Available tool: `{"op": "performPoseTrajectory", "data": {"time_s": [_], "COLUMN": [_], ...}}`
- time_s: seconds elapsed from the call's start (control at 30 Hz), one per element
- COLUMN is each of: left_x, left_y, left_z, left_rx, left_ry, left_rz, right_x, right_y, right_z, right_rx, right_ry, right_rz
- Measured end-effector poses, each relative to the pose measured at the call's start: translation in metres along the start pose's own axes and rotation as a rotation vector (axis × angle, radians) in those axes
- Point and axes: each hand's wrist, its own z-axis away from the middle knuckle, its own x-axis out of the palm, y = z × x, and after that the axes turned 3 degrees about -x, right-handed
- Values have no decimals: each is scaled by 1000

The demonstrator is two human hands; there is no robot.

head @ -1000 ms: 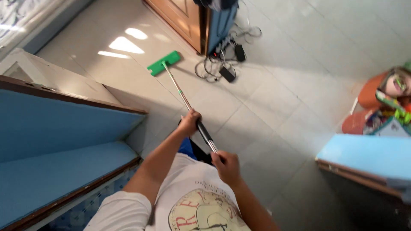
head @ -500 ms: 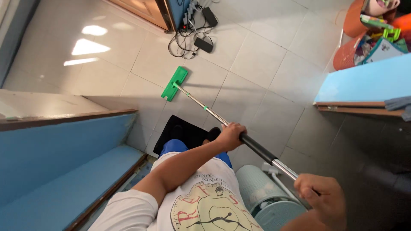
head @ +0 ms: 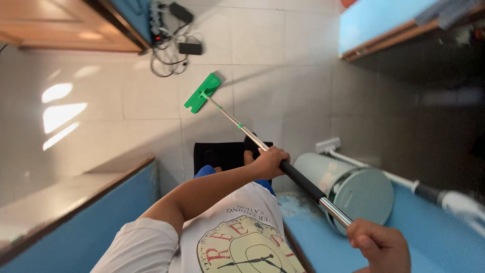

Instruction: Mopping the tiled floor of a room with a green flat mop.

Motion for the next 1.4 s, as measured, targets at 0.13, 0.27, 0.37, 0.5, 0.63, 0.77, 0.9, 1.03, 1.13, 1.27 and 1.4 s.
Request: {"op": "performPoseTrajectory", "data": {"time_s": [0.13, 0.27, 0.37, 0.5, 0.63, 0.77, 0.9, 1.03, 1.13, 1.27, 1.4], "left_x": [42, 44, 90, 38, -20, -66, -67, -50, -60, -85, -131], "left_y": [19, 49, -24, -79, -145, -176, -118, -45, -38, -96, -127], "left_z": [-16, -26, -71, -113, -174, -214, -197, -140, -146, -225, -296], "left_rx": [208, 236, 322, 345, 110, -27, 265, 431, 412, 427, 389], "left_ry": [-108, -341, -424, -366, -338, 6, 249, 415, 336, 227, 122], "left_rz": [4, -109, -130, -336, -445, -499, -279, -34, -24, -141, -307], "right_x": [13, 39, 88, 165, 205, 214, 165, 120, 118, 108, 117], "right_y": [35, 52, 46, 71, 66, 54, 14, -33, -18, -13, -9], "right_z": [77, 115, 94, 9, -126, -209, -200, -169, -191, -254, -328], "right_rx": [93, 62, 236, 104, 132, -114, -407, -732, -896, -912, -660], "right_ry": [163, 265, 516, 759, 686, 619, 592, 498, 513, 493, 610], "right_rz": [-36, -199, -176, -558, -563, -621, -719, -464, -346, -252, -80]}}
